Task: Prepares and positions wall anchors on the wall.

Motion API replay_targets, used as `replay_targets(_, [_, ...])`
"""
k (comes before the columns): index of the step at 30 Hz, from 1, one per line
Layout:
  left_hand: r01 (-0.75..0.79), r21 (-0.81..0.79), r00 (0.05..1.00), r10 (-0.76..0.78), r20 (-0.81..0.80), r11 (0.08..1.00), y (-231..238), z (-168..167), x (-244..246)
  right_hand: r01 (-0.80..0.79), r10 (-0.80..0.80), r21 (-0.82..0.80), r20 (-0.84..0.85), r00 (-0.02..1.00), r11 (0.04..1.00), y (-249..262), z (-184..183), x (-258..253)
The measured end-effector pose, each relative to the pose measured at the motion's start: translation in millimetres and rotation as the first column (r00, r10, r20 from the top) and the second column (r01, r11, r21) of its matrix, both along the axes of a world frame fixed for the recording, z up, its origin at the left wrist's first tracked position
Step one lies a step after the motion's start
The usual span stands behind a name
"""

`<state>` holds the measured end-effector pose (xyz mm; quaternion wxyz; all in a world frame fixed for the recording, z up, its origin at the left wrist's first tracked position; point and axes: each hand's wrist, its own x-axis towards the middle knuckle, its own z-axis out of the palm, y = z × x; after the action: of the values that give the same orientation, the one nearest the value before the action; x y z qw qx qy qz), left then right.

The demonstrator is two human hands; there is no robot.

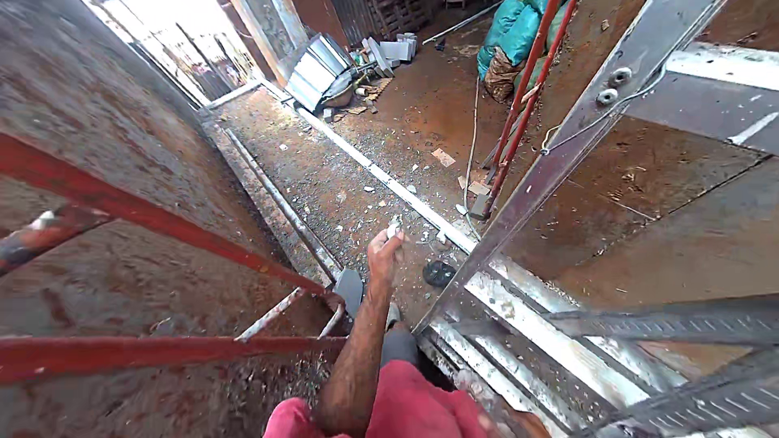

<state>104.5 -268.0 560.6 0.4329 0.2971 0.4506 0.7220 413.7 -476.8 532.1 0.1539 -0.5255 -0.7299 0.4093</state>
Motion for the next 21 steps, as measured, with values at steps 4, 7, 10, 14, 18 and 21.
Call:
replay_targets(4, [0.114,0.212,0.989,-0.131,0.069,0.971,-43.5,53.5,-0.3,0.07,-0.009,0.086,-0.567,0.824,0.994,43.9,73.8,-23.4])
replay_targets(7, [0.226,0.292,0.961,-0.262,0.088,0.929,-66.1,84.6,8.2,0.201,-0.016,0.138,-0.789,0.614,0.97,80.5,130.0,-65.8])
replay_targets(10, [0.352,0.255,0.925,-0.376,0.051,0.901,-78.2,109.7,21.8,0.267,0.04,0.2,-0.862,0.506,0.943,116.0,173.2,-99.3])
replay_targets(14, [0.434,0.212,0.898,-0.44,-0.022,0.875,-85.1,121.8,40.7,0.269,0.034,0.236,-0.807,0.589,0.934,143.0,179.9,-115.5])
replay_targets(18, [0.39,0.175,0.921,-0.382,-0.079,0.904,-84.8,122.1,51.0,0.276,0.001,0.218,-0.787,0.617,0.936,151.8,165.6,-117.3])
replay_targets(21, [0.376,0.237,0.919,-0.392,0.027,0.896,-86.4,116.1,51.5,0.262,0.016,0.175,-0.856,0.516,0.949,151.6,171.5,-113.7])
